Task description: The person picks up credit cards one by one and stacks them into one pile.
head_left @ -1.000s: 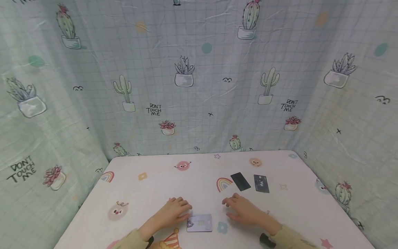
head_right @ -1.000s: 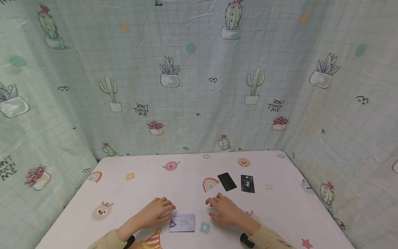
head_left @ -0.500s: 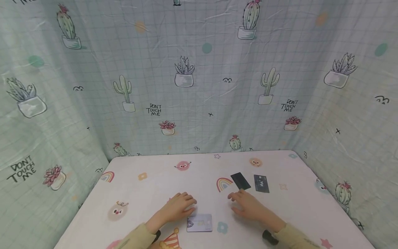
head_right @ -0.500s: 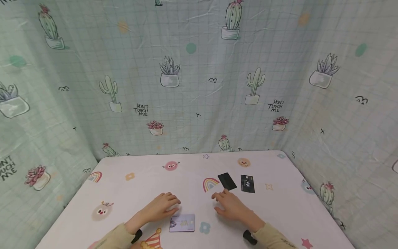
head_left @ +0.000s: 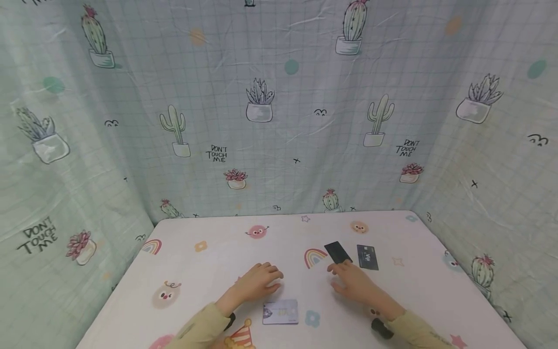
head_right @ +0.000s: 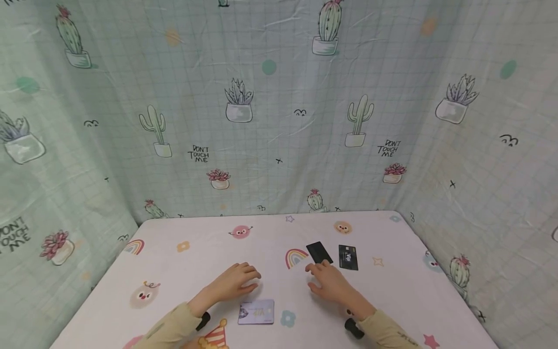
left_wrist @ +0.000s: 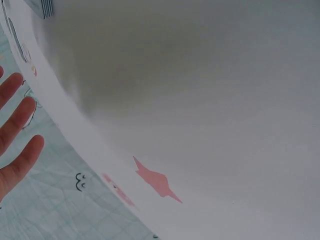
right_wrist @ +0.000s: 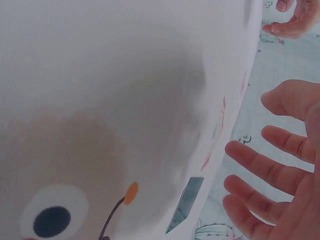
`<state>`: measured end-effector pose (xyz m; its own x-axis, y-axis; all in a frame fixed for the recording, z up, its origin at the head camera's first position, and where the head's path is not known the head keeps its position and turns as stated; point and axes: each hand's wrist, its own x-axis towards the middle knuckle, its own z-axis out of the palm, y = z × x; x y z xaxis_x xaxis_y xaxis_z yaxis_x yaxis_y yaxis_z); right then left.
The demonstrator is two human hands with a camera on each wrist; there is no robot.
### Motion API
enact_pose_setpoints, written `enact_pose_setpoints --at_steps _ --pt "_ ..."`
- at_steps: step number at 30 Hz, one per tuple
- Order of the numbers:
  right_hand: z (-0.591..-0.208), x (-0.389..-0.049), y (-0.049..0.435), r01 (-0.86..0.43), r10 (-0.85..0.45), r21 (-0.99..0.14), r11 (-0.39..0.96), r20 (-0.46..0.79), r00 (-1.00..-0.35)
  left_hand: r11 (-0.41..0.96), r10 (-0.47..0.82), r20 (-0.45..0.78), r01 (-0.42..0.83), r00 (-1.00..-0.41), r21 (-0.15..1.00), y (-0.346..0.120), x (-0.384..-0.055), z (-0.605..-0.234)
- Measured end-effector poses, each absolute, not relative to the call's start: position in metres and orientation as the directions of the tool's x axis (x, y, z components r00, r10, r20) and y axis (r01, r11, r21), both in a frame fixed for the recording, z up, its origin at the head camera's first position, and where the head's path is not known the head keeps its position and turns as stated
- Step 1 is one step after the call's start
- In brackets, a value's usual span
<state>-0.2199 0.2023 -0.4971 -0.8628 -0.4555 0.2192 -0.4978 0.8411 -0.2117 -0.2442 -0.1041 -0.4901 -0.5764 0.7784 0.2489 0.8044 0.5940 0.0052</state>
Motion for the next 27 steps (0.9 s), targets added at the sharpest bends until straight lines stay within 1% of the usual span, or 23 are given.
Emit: enact_pose_setpoints --at_steps 3,6,10,14,17,21,27 --pt "-0.497 -0.222 0.203 -0.450 -0.412 -0.230 0.863 0.195 -0.890 0.598 0.778 0.243 0.801 -0.580 -0.004 -0.100 -0.247 -0.490" --pt "-0.498 -0.224 0.204 -0.428 -0.388 -0.229 0.874 0.199 -0.900 0.598 0.777 0.256 0.801 -0.576 -0.012 -0.096 -0.251 -0.491" --pt "-0.499 -0.226 0.206 -0.402 -0.362 -0.209 0.891 0.206 -0.909 0.590 0.778 0.261 0.807 -0.571 0.005 -0.090 -0.256 -0.490" --pt "-0.498 -0.227 0.206 -0.355 -0.317 -0.226 0.907 0.188 -0.929 0.586 0.780 0.266 0.810 -0.566 0.005 -0.085 -0.262 -0.487" --pt "-0.496 -0.229 0.206 -0.319 -0.284 -0.244 0.916 0.168 -0.944 0.597 0.773 0.271 0.802 -0.574 -0.002 -0.082 -0.265 -0.485" --pt "-0.495 -0.232 0.205 -0.284 -0.253 -0.236 0.930 0.152 -0.955 0.614 0.761 0.270 0.789 -0.590 -0.004 -0.077 -0.269 -0.482" --pt "-0.496 -0.237 0.206 -0.266 -0.234 -0.217 0.939 0.161 -0.959 0.611 0.763 0.270 0.792 -0.587 -0.003 -0.070 -0.274 -0.482"
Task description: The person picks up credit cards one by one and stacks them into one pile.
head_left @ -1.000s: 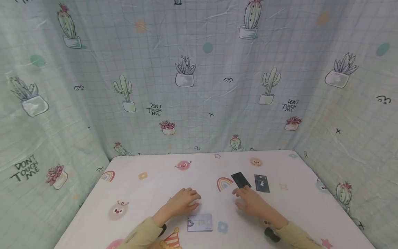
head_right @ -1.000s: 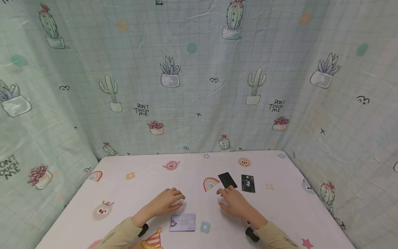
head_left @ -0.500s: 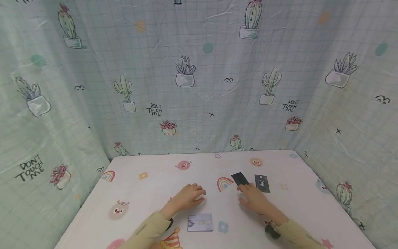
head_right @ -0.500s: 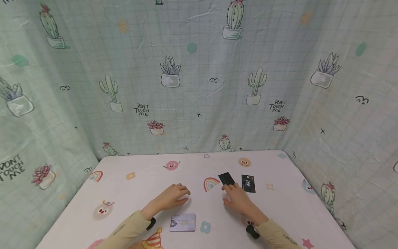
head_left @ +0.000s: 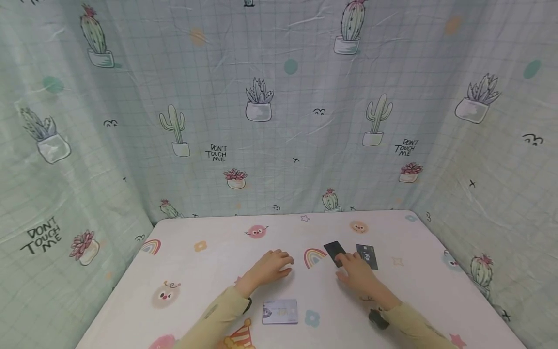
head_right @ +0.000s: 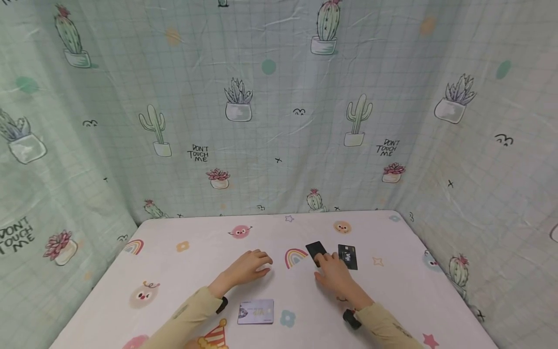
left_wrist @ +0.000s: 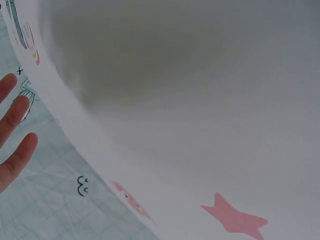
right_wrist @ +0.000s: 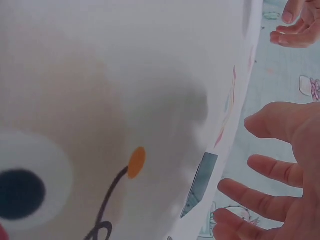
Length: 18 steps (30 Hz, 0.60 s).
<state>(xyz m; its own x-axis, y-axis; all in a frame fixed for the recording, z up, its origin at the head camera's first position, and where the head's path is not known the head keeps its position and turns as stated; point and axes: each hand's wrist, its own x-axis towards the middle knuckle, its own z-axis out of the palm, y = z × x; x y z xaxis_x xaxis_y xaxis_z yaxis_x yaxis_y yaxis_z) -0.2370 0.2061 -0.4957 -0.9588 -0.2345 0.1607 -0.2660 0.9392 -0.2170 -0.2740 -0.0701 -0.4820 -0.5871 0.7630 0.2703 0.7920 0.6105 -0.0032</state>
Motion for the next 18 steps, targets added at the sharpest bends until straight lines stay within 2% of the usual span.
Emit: enact_pose_setpoints --at_steps 7,18 --pt "-0.498 -0.241 0.206 -0.272 -0.232 -0.205 0.940 0.200 -0.952 0.636 0.744 0.252 0.772 -0.618 0.016 -0.063 -0.282 -0.488" --pt "-0.506 -0.254 0.208 -0.217 -0.178 -0.178 0.960 0.212 -0.961 0.618 0.765 0.277 0.784 -0.582 -0.057 -0.047 -0.295 -0.494"
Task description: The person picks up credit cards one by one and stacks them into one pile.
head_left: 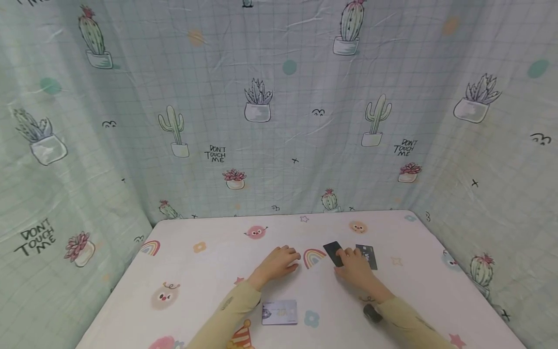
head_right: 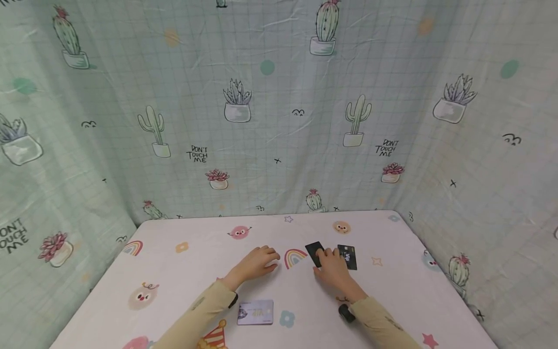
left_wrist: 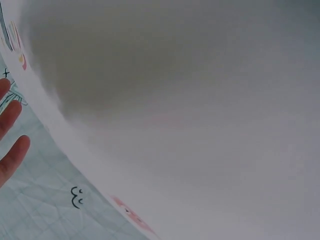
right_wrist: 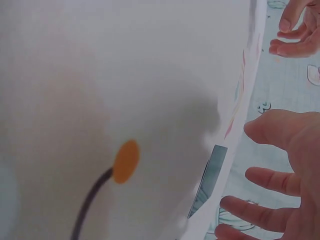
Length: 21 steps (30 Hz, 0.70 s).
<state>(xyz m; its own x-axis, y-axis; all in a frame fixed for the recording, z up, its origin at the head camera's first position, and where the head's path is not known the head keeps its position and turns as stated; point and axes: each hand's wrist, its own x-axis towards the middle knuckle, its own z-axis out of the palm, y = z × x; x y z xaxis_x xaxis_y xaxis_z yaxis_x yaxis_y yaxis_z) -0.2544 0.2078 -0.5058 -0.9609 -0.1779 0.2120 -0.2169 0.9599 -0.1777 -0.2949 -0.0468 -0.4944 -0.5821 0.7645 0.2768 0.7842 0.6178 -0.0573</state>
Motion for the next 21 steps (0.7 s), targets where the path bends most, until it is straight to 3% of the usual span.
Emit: enact_pose_setpoints --at_steps 10,21 --pt "-0.507 -0.256 0.211 -0.189 -0.149 -0.197 0.962 0.201 -0.968 0.628 0.762 0.234 0.777 -0.604 -0.038 -0.027 -0.302 -0.497" --pt "-0.511 -0.262 0.214 -0.170 -0.137 -0.182 0.968 0.178 -0.974 0.623 0.774 0.233 0.774 -0.589 -0.113 -0.004 -0.308 -0.493"
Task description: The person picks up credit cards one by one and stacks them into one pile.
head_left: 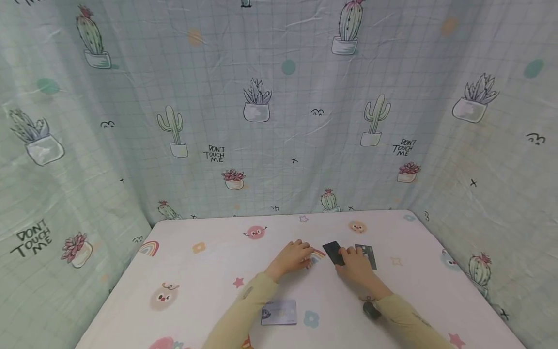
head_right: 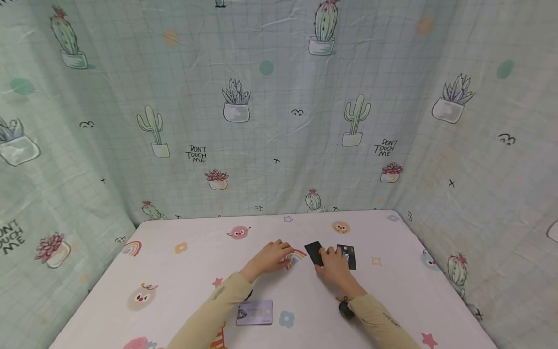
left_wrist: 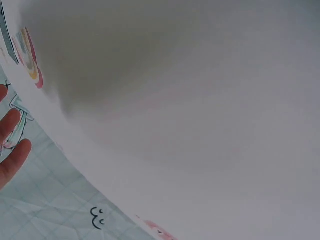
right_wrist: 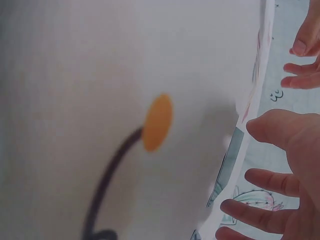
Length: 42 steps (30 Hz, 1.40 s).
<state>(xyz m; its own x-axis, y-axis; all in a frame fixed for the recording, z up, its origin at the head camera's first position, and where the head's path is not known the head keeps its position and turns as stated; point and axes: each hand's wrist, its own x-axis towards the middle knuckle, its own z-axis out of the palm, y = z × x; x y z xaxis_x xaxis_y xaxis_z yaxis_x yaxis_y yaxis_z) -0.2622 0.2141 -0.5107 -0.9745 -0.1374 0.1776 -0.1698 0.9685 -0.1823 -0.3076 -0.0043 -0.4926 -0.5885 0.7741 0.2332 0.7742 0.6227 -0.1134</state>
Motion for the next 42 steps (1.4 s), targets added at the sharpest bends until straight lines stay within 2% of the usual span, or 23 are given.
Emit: enact_pose_setpoints --at_steps 6,12,22,28,33,42 --pt "-0.509 -0.262 0.215 -0.165 -0.134 -0.185 0.969 0.168 -0.977 0.633 0.769 0.204 0.767 -0.606 -0.106 0.005 -0.307 -0.493" --pt "-0.510 -0.266 0.215 -0.162 -0.134 -0.171 0.972 0.162 -0.978 0.628 0.778 0.188 0.754 -0.600 -0.192 0.011 -0.310 -0.498" --pt "-0.512 -0.272 0.212 -0.180 -0.159 -0.152 0.972 0.138 -0.978 0.667 0.740 0.090 0.709 -0.667 -0.230 0.013 -0.315 -0.502" --pt "-0.512 -0.274 0.213 -0.201 -0.181 -0.156 0.967 0.134 -0.974 0.638 0.759 0.104 0.703 -0.642 -0.314 0.018 -0.318 -0.504" --pt "-0.510 -0.273 0.214 -0.283 -0.258 -0.164 0.945 0.159 -0.953 0.615 0.766 0.107 0.675 -0.633 -0.408 0.024 -0.318 -0.504" --pt "-0.511 -0.276 0.218 -0.404 -0.384 -0.165 0.900 0.141 -0.912 0.593 0.776 0.096 0.670 -0.623 -0.447 0.027 -0.313 -0.499"
